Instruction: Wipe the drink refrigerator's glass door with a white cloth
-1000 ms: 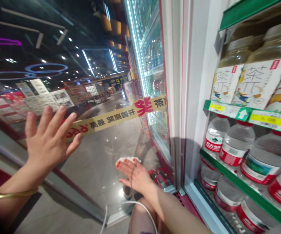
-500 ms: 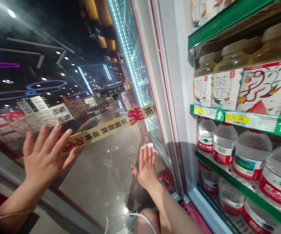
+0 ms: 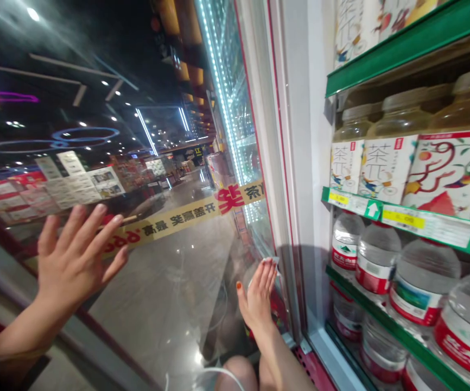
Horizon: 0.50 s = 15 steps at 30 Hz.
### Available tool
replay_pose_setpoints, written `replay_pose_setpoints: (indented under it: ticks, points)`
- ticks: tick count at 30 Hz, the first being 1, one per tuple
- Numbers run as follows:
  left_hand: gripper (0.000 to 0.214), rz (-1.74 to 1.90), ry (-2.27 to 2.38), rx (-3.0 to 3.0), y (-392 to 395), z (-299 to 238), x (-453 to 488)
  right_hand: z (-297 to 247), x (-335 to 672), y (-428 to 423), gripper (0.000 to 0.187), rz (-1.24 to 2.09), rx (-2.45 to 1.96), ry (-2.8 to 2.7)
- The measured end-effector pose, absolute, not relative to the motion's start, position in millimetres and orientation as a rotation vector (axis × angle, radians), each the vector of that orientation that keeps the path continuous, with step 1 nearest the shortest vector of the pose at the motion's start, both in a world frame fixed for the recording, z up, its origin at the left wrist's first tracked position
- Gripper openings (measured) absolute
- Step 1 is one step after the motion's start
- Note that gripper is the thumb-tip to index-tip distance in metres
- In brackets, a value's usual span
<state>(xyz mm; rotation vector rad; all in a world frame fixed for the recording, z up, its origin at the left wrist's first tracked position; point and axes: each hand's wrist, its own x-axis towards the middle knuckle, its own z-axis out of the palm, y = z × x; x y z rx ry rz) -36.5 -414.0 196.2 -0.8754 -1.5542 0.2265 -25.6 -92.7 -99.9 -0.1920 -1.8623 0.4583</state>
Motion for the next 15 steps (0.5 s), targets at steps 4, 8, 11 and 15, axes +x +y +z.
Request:
replay_pose_setpoints:
  ticks: [4, 8, 11, 15]
  points:
    - [0.08, 0.219, -1.552, -0.875, -414.3, 196.6, -36.5, 19.2, -42.7, -113.3, 0.094, 0.457, -0.165, -1.801]
    - [0.083, 0.212, -1.544, -0.88, -416.0, 197.0, -38.6, 50.4, -30.1, -146.5, 0.091, 0.067, 0.423, -1.811]
    - [0.085, 0.236, -1.535, -0.864, -417.1, 196.3, -40.5, 7.2, -9.4, -125.8, 0.066, -0.115, 0.613, -1.699]
    - [0.086, 0.246, -1.556, -0.866, -418.9, 193.7, -42.5, 4.7, -13.4, -61.6, 0.073, 0.097, 0.276, -1.695]
